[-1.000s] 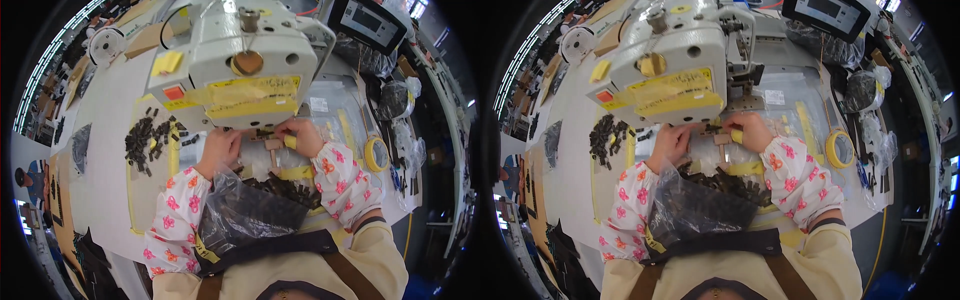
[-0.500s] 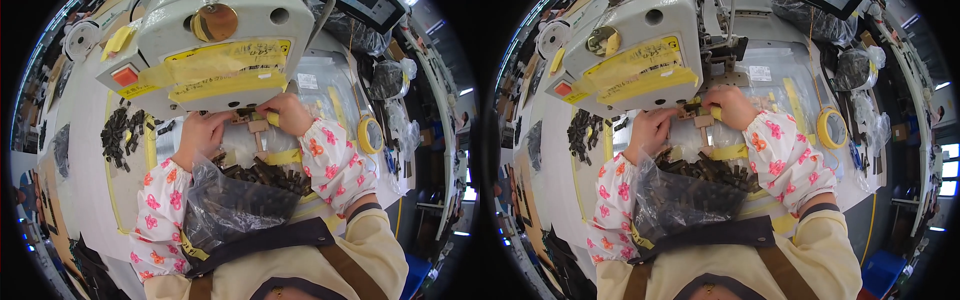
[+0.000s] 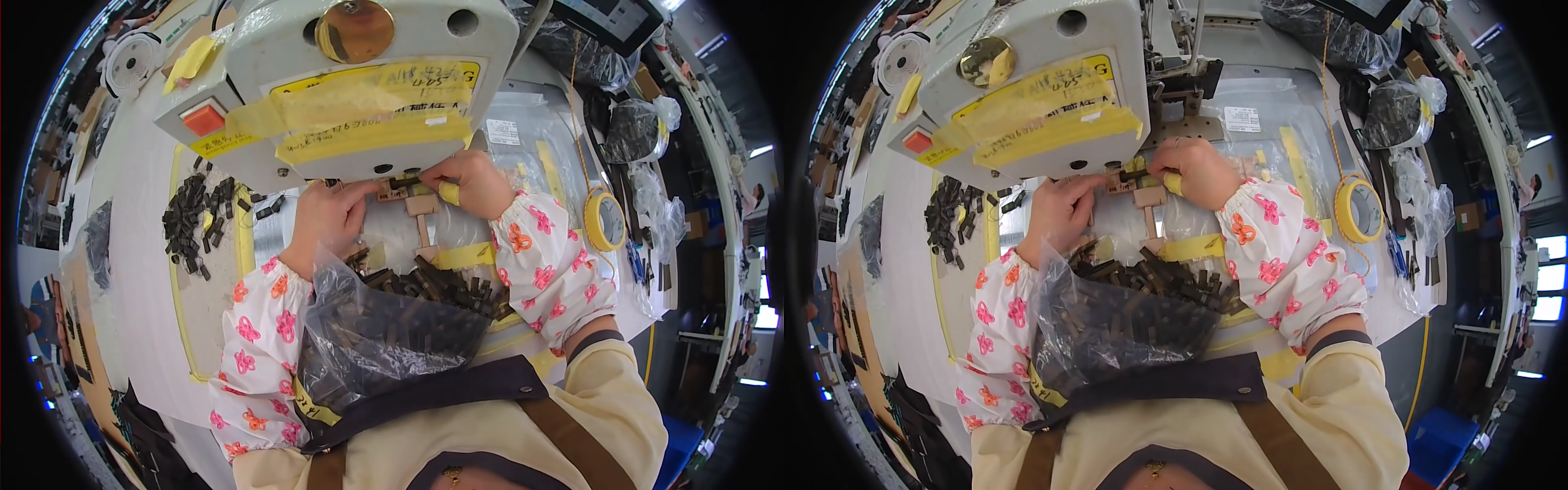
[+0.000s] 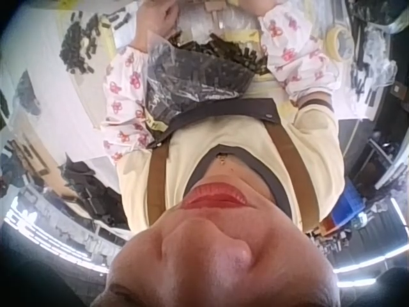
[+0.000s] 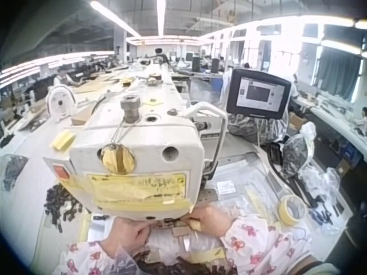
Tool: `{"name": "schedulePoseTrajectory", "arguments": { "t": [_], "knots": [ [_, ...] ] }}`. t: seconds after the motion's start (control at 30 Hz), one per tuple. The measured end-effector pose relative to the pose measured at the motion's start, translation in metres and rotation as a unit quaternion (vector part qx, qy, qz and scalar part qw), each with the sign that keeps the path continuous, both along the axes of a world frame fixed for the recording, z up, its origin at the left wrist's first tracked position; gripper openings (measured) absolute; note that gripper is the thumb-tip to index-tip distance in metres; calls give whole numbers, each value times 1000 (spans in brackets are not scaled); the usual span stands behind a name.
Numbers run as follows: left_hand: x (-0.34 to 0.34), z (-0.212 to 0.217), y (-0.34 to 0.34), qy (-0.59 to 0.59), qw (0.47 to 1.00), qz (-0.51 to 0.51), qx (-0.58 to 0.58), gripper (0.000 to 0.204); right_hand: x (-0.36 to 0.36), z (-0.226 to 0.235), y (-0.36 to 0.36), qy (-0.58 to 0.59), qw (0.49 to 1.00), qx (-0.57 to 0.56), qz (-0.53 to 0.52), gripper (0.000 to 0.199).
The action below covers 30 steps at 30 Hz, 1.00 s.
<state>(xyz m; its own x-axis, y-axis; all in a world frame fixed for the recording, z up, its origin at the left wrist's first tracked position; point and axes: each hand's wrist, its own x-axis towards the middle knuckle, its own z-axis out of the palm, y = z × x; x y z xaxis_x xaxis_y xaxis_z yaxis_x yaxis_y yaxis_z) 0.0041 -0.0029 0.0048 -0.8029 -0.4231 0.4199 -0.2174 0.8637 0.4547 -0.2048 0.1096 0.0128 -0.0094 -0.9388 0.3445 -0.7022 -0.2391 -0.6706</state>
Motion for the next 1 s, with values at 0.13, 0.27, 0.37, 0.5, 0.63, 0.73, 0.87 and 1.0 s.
{"name": "schedulePoseTrajectory", "arguments": {
  "t": [0.13, 0.27, 0.37, 0.5, 0.63, 0.73, 0.87, 1.0],
  "knots": [
    [-7, 2, 3, 24, 997, -39, -55, 28, 2, -4, 1, 5, 1000, -25, -16, 11],
    [-11, 6, 5, -7, 992, -50, -114, 34, 12, -10, -4, 17, 998, -52, -18, 12],
    [-12, 8, 5, -18, 992, -29, -119, 34, 23, -14, -11, 52, 990, -126, -25, 15],
    [-3, 7, 6, -23, 998, -4, -60, 27, 23, -15, -5, 56, 994, -79, -48, 19],
    [1, 8, 2, -31, 999, -11, -21, 26, 16, -10, -5, 103, 994, -40, 1, 22],
    [0, 8, 2, -11, 999, -17, -32, 26, 16, -15, -8, 137, 989, -48, 1, 23],
    [-1, 2, 0, -24, 999, -16, -38, 26, 17, -16, -10, 180, 982, -59, 8, 22],
    [0, 8, 2, -19, 999, -11, -34, 25, 19, -11, -13, 193, 979, -63, 12, 21]
  ]
}}
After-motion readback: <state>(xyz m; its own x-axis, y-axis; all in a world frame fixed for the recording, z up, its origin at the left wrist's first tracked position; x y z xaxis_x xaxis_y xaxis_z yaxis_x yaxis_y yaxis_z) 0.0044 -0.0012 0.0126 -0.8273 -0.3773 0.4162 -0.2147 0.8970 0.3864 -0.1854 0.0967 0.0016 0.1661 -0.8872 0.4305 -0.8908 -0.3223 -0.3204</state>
